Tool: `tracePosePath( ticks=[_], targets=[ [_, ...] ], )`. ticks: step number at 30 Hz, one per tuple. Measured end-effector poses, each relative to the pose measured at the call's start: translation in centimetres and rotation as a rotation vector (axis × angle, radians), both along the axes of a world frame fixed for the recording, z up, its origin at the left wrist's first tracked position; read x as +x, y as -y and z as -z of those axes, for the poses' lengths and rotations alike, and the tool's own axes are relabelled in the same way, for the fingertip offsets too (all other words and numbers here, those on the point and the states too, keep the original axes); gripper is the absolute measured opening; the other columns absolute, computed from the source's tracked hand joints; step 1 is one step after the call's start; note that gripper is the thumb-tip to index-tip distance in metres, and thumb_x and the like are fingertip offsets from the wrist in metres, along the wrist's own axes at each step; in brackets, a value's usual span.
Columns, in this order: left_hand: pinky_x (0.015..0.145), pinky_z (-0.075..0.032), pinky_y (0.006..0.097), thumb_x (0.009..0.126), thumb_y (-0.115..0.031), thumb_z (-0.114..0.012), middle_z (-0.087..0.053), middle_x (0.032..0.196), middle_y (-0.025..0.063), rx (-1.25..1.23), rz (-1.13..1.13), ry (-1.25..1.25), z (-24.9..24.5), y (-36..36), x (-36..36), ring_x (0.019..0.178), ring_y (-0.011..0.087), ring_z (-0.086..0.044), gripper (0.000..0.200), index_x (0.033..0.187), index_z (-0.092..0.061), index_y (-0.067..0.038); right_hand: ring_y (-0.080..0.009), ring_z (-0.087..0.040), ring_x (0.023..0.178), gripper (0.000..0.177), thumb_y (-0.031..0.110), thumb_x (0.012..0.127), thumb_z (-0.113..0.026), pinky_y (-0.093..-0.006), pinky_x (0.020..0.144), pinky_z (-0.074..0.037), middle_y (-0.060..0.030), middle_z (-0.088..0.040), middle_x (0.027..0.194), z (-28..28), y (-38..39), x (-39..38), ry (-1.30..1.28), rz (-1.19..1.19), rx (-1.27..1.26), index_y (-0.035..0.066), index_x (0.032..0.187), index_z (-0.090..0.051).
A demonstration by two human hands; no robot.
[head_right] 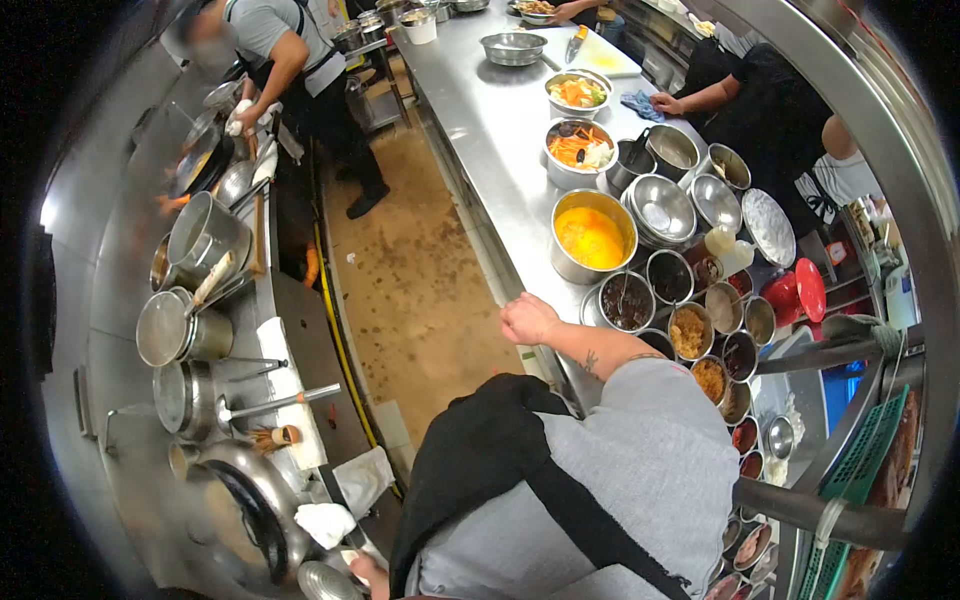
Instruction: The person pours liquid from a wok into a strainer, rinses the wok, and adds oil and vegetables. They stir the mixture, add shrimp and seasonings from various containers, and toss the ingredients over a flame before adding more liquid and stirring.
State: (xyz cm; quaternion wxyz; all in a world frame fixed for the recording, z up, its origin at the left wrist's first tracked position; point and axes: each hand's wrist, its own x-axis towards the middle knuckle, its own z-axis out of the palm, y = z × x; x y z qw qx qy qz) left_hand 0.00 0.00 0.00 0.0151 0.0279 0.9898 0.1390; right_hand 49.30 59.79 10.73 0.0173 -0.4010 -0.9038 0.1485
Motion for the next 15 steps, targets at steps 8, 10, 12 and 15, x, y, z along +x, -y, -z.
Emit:
tracePosePath(
  ticks=[8, 10, 12, 15],
  targets=[
    [0.063, -0.045, 0.0433, 0.082, -0.018, -0.070, -0.060, 0.073, 0.0116, 0.343, -0.183, 0.084, 0.5, 0.1, -0.3, 0.066, 0.0272, -0.054, 0.030, 0.083, -0.057, 0.009, -0.0282, -0.062, 0.085, 0.021, 0.027, 0.081, -0.055, -0.0383, 0.086, -0.043, -0.0106, -0.066, 0.081, 0.4, -0.2, -0.4, -0.006, -0.005, -0.004, 0.008, 0.075, -0.063],
    [0.062, -0.044, 0.0434, 0.082, -0.019, -0.070, -0.059, 0.073, 0.0116, 0.340, -0.177, 0.023, 0.4, -0.1, -0.1, 0.065, 0.0261, -0.053, 0.031, 0.084, -0.056, 0.009, -0.0281, -0.062, 0.085, 0.021, 0.027, 0.081, -0.055, -0.0383, 0.086, -0.043, -0.0106, -0.066, 0.082, 0.3, -0.1, -0.5, -0.011, -0.004, -0.004, 0.008, 0.075, -0.063],
    [0.062, -0.044, 0.0434, 0.082, -0.020, -0.070, -0.059, 0.074, 0.0120, 0.338, -0.186, 0.004, 0.5, -0.5, 0.4, 0.065, 0.0253, -0.052, 0.033, 0.086, -0.055, 0.009, -0.0281, -0.062, 0.085, 0.021, 0.027, 0.081, -0.055, -0.0383, 0.086, -0.043, -0.0106, -0.066, 0.082, 0.2, -0.3, -0.4, -0.011, -0.003, -0.001, 0.008, 0.076, -0.063],
    [0.065, -0.045, 0.0436, 0.081, -0.021, -0.071, -0.060, 0.078, 0.0136, 0.322, -0.229, 0.056, 0.1, -0.8, 0.8, 0.068, 0.0252, -0.054, 0.035, 0.089, -0.055, 0.009, -0.0280, -0.062, 0.085, 0.021, 0.026, 0.081, -0.056, -0.0383, 0.086, -0.043, -0.0105, -0.066, 0.082, 0.2, -0.3, -0.3, -0.021, 0.002, -0.003, 0.008, 0.076, -0.063]
  ],
)
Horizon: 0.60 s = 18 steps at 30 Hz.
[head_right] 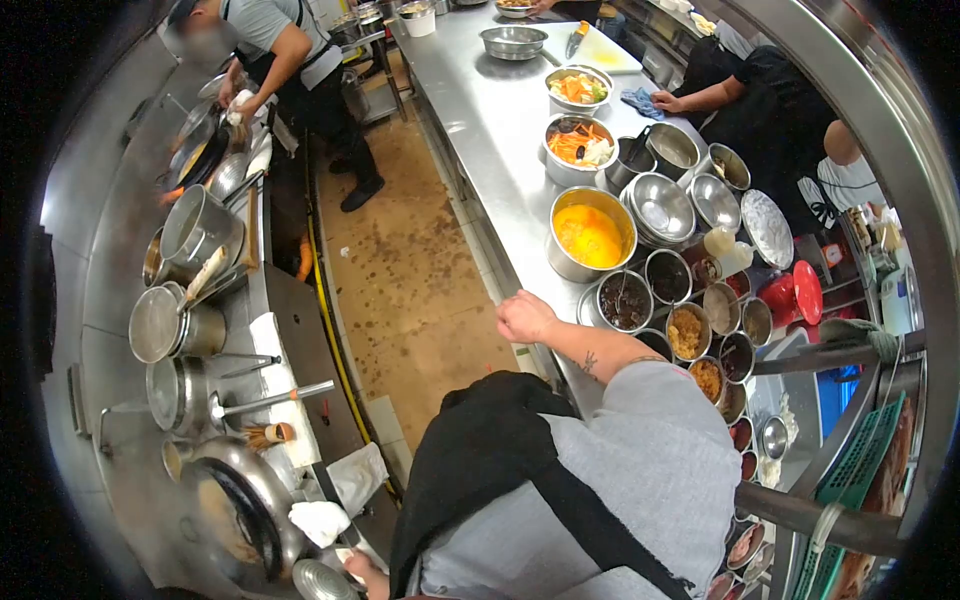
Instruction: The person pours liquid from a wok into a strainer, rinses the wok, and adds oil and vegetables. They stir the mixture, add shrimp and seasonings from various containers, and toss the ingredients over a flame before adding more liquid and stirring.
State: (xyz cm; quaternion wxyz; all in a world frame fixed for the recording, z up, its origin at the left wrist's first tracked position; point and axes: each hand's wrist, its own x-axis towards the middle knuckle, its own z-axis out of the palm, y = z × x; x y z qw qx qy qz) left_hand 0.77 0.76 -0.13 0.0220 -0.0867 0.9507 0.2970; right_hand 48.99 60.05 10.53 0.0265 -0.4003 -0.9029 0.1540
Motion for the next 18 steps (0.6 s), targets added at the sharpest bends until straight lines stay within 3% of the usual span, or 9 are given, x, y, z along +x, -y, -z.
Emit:
tracePosePath(
  ticks=[5, 8, 9, 13, 18],
  targets=[
    [0.074, -0.047, 0.0439, 0.081, -0.020, -0.071, -0.063, 0.090, 0.0173, 0.062, -0.059, 0.163, -0.3, -0.1, -0.7, 0.079, 0.0278, -0.058, 0.038, 0.098, -0.054, 0.009, -0.0281, -0.063, 0.086, 0.019, 0.026, 0.081, -0.057, -0.0387, 0.086, -0.044, -0.0102, -0.066, 0.081, -0.4, 0.0, -0.1, -0.014, 0.009, -0.016, 0.008, 0.076, -0.063],
    [0.074, -0.048, 0.0439, 0.079, -0.019, -0.073, -0.062, 0.094, 0.0178, 0.003, -0.043, 0.106, -0.8, -0.5, -0.2, 0.083, 0.0291, -0.059, 0.044, 0.105, -0.051, 0.009, -0.0286, -0.063, 0.086, 0.018, 0.025, 0.081, -0.057, -0.0397, 0.085, -0.044, -0.0101, -0.066, 0.081, -0.1, 0.0, 0.1, -0.055, 0.014, -0.014, 0.008, 0.077, -0.064],
    [0.082, -0.047, 0.0418, 0.080, -0.015, -0.071, -0.057, 0.099, 0.0172, -0.005, -0.082, 0.151, -1.1, -0.8, -0.1, 0.088, 0.0285, -0.054, 0.039, 0.105, -0.044, -0.002, -0.0290, -0.063, 0.086, 0.019, 0.025, 0.082, -0.057, -0.0410, 0.084, -0.045, -0.0103, -0.066, 0.080, -0.3, 0.0, 0.0, -0.052, 0.003, -0.012, 0.008, 0.077, -0.064],
    [0.080, -0.047, 0.0425, 0.079, -0.016, -0.073, -0.059, 0.096, 0.0170, 0.053, -0.074, 0.147, -1.3, -1.0, 0.2, 0.085, 0.0291, -0.055, 0.040, 0.103, -0.045, -0.001, -0.0304, -0.062, 0.082, 0.019, 0.024, 0.081, -0.056, -0.0411, 0.083, -0.043, -0.0101, -0.064, 0.078, 0.3, 0.0, 0.1, -0.081, 0.003, 0.038, 0.008, 0.072, -0.060],
    [0.082, -0.046, 0.0418, 0.078, -0.019, -0.074, -0.059, 0.095, 0.0189, -0.067, -0.016, 0.098, -0.6, -0.6, -0.5, 0.085, 0.0319, -0.056, 0.041, 0.102, -0.047, 0.002, -0.0306, -0.061, 0.080, 0.019, 0.025, 0.081, -0.056, -0.0397, 0.082, -0.044, -0.0098, -0.065, 0.078, 0.3, 0.0, 0.0, -0.048, -0.003, 0.031, 0.008, 0.073, -0.060]
  ],
)
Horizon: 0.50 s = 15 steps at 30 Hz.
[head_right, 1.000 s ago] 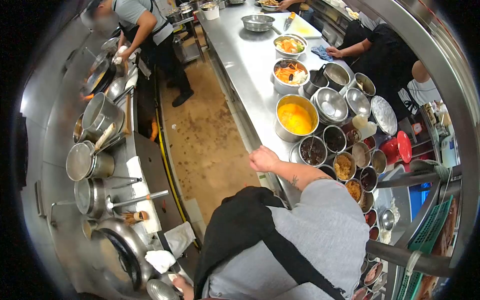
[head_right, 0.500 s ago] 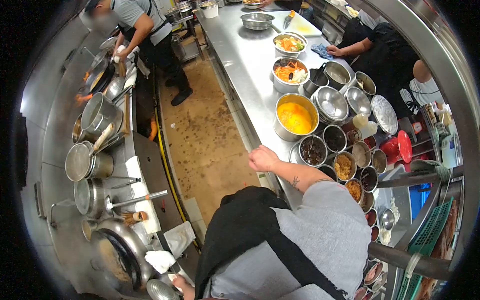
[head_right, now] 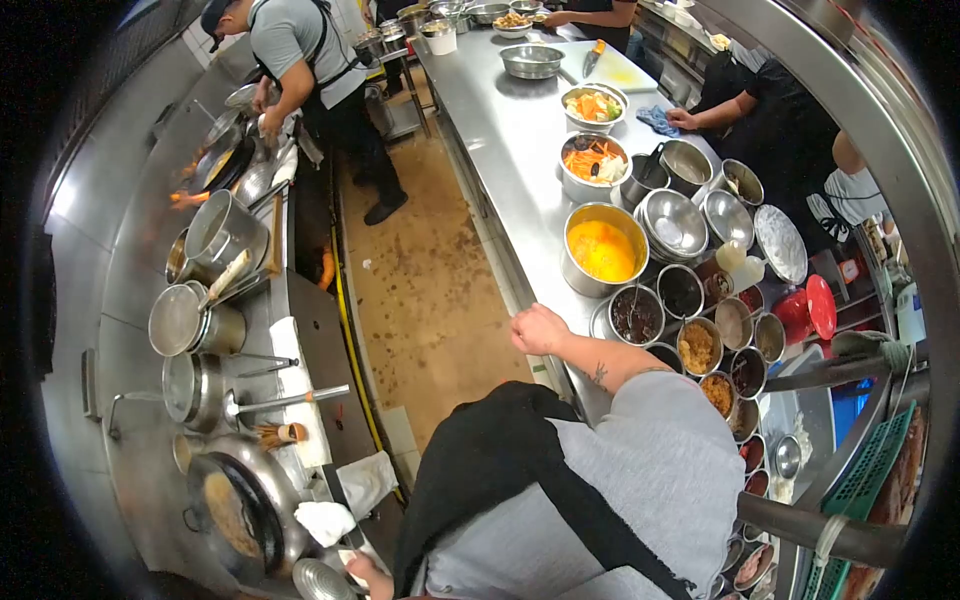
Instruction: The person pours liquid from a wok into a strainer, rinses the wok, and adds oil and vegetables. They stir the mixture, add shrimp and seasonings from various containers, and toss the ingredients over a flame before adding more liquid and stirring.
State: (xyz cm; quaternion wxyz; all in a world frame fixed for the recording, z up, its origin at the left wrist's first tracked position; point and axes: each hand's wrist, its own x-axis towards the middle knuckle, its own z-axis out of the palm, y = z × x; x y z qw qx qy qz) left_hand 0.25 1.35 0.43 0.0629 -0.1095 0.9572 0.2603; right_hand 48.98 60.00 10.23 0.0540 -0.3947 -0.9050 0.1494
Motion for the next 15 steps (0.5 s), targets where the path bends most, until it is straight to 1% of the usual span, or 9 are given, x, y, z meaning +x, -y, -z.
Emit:
tracePosePath(
  ticks=[4, 7, 9, 10, 12, 15],
  targets=[
    [0.082, -0.046, 0.0416, 0.078, -0.020, -0.074, -0.059, 0.095, 0.0194, 0.055, -0.010, 0.010, 0.3, 0.2, -0.1, 0.085, 0.0325, -0.057, 0.040, 0.099, -0.048, 0.002, -0.0311, -0.061, 0.080, 0.020, 0.025, 0.081, -0.056, -0.0405, 0.081, -0.044, -0.0107, -0.065, 0.078, 0.0, 0.2, 0.1, -0.051, 0.003, 0.006, 0.008, 0.072, -0.061],
    [0.081, -0.046, 0.0421, 0.079, -0.021, -0.074, -0.059, 0.094, 0.0191, -0.038, 0.025, -0.048, 0.1, 0.1, 0.3, 0.085, 0.0326, -0.057, 0.039, 0.098, -0.048, 0.001, -0.0315, -0.061, 0.080, 0.021, 0.025, 0.082, -0.056, -0.0409, 0.081, -0.044, -0.0112, -0.065, 0.078, 0.1, 0.2, 0.1, -0.072, 0.006, 0.002, 0.008, 0.071, -0.061],
    [0.081, -0.046, 0.0428, 0.079, -0.021, -0.074, -0.060, 0.094, 0.0200, -0.016, -0.039, -0.071, 0.1, -0.4, 0.7, 0.085, 0.0341, -0.058, 0.040, 0.097, -0.048, 0.002, -0.0316, -0.062, 0.080, 0.021, 0.025, 0.082, -0.057, -0.0412, 0.080, -0.044, -0.0114, -0.065, 0.078, 0.2, 0.0, 0.1, -0.078, -0.002, 0.018, 0.008, 0.071, -0.062],
    [0.080, -0.046, 0.0432, 0.079, -0.022, -0.074, -0.060, 0.094, 0.0204, -0.003, -0.073, -0.083, 0.1, -0.5, 1.0, 0.085, 0.0349, -0.058, 0.040, 0.097, -0.048, 0.002, -0.0309, -0.062, 0.082, 0.021, 0.025, 0.082, -0.056, -0.0415, 0.082, -0.044, -0.0113, -0.065, 0.080, 0.0, -0.1, 0.0, -0.035, -0.001, -0.012, 0.008, 0.072, -0.062],
    [0.080, -0.046, 0.0443, 0.079, -0.023, -0.074, -0.061, 0.094, 0.0219, -0.050, -0.036, -0.138, 0.1, -0.8, 1.4, 0.084, 0.0370, -0.059, 0.040, 0.097, -0.048, 0.002, -0.0293, -0.063, 0.087, 0.020, 0.026, 0.081, -0.056, -0.0420, 0.085, -0.044, -0.0113, -0.067, 0.083, -0.8, -0.1, -0.1, 0.055, 0.004, -0.072, 0.009, 0.075, -0.064],
    [0.080, -0.046, 0.0455, 0.079, -0.024, -0.075, -0.061, 0.095, 0.0242, -0.099, -0.021, -0.153, -0.1, -0.6, 1.3, 0.085, 0.0396, -0.059, 0.041, 0.096, -0.048, 0.002, -0.0303, -0.063, 0.085, 0.021, 0.026, 0.081, -0.056, -0.0438, 0.083, -0.044, -0.0118, -0.066, 0.082, -1.1, -0.1, -0.4, 0.059, -0.013, -0.074, 0.008, 0.074, -0.063]
  ],
)
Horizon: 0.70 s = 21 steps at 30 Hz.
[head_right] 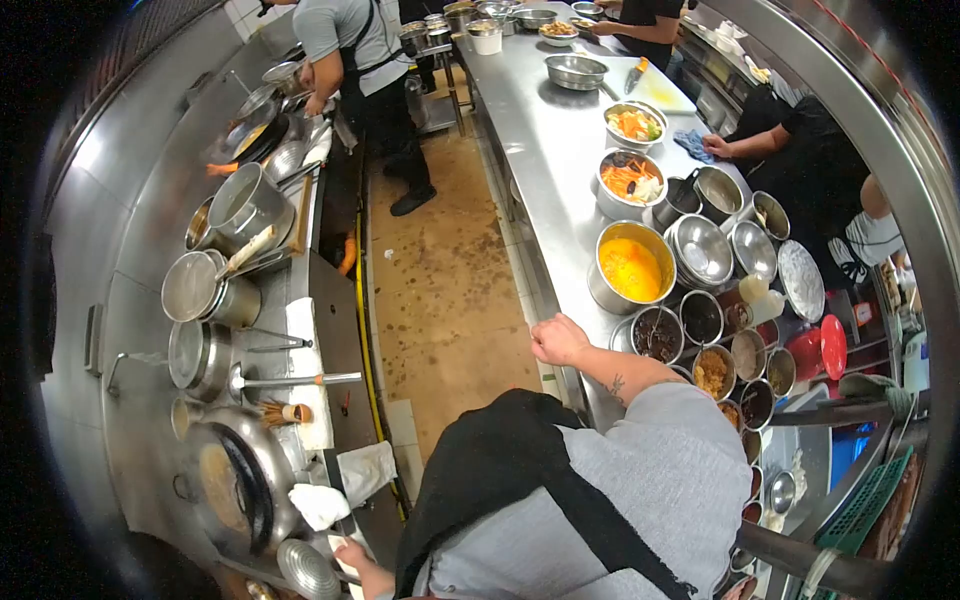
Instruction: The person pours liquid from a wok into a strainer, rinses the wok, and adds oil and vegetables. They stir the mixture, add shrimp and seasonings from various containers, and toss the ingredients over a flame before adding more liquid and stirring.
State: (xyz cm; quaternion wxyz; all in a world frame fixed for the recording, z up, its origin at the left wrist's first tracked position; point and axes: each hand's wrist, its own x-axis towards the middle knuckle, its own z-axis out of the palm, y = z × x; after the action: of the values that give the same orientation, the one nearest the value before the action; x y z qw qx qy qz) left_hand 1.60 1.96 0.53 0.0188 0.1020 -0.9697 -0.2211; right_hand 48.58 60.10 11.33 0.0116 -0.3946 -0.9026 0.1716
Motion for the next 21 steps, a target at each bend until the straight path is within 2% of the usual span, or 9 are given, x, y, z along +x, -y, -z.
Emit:
tracePosePath(
  ticks=[3, 6, 9, 14, 21],
  targets=[
    [0.081, -0.046, 0.0461, 0.080, -0.024, -0.074, -0.061, 0.096, 0.0249, 0.026, -0.022, 0.012, 0.1, 0.0, -0.1, 0.086, 0.0405, -0.059, 0.041, 0.098, -0.048, 0.002, -0.0311, -0.063, 0.083, 0.021, 0.025, 0.081, -0.055, -0.0441, 0.084, -0.044, -0.0121, -0.066, 0.082, 0.5, -0.1, 0.2, -0.002, -0.014, 0.004, 0.008, 0.073, -0.062],
    [0.082, -0.046, 0.0462, 0.082, -0.023, -0.073, -0.062, 0.098, 0.0246, 0.015, -0.003, 0.018, -0.2, 0.0, 0.1, 0.087, 0.0403, -0.060, 0.040, 0.100, -0.048, 0.002, -0.0308, -0.062, 0.078, 0.021, 0.025, 0.081, -0.058, -0.0411, 0.079, -0.043, -0.0114, -0.064, 0.076, 1.8, -0.1, 0.3, -0.096, -0.020, 0.097, 0.008, 0.069, -0.061],
    [0.083, -0.046, 0.0464, 0.082, -0.024, -0.073, -0.062, 0.097, 0.0242, 0.059, -0.056, 0.070, -0.3, -0.4, 0.2, 0.088, 0.0399, -0.059, 0.040, 0.100, -0.048, 0.002, -0.0307, -0.062, 0.079, 0.020, 0.024, 0.081, -0.058, -0.0406, 0.080, -0.043, -0.0113, -0.065, 0.076, 1.5, -0.1, 0.4, -0.060, -0.002, 0.097, 0.008, 0.070, -0.061],
    [0.085, -0.046, 0.0422, 0.082, -0.017, -0.071, -0.059, 0.104, 0.0227, 0.148, -0.036, 0.156, -0.8, -0.1, -0.4, 0.093, 0.0307, -0.057, 0.037, 0.100, -0.047, 0.004, -0.0306, -0.062, 0.079, 0.019, 0.024, 0.081, -0.057, -0.0406, 0.081, -0.044, -0.0112, -0.064, 0.077, 1.7, 0.0, 0.3, -0.053, 0.021, 0.085, 0.008, 0.071, -0.061],
    [0.084, -0.045, 0.0451, 0.082, -0.018, -0.069, -0.061, 0.096, 0.0260, 0.069, 0.034, 0.005, -0.3, -0.3, 0.5, 0.087, 0.0391, -0.059, 0.036, 0.097, -0.048, 0.007, -0.0309, -0.062, 0.081, 0.019, 0.024, 0.082, -0.057, -0.0413, 0.084, -0.044, -0.0109, -0.065, 0.078, 0.4, 0.2, 0.1, -0.057, 0.030, 0.066, 0.008, 0.073, -0.060]
  ],
)
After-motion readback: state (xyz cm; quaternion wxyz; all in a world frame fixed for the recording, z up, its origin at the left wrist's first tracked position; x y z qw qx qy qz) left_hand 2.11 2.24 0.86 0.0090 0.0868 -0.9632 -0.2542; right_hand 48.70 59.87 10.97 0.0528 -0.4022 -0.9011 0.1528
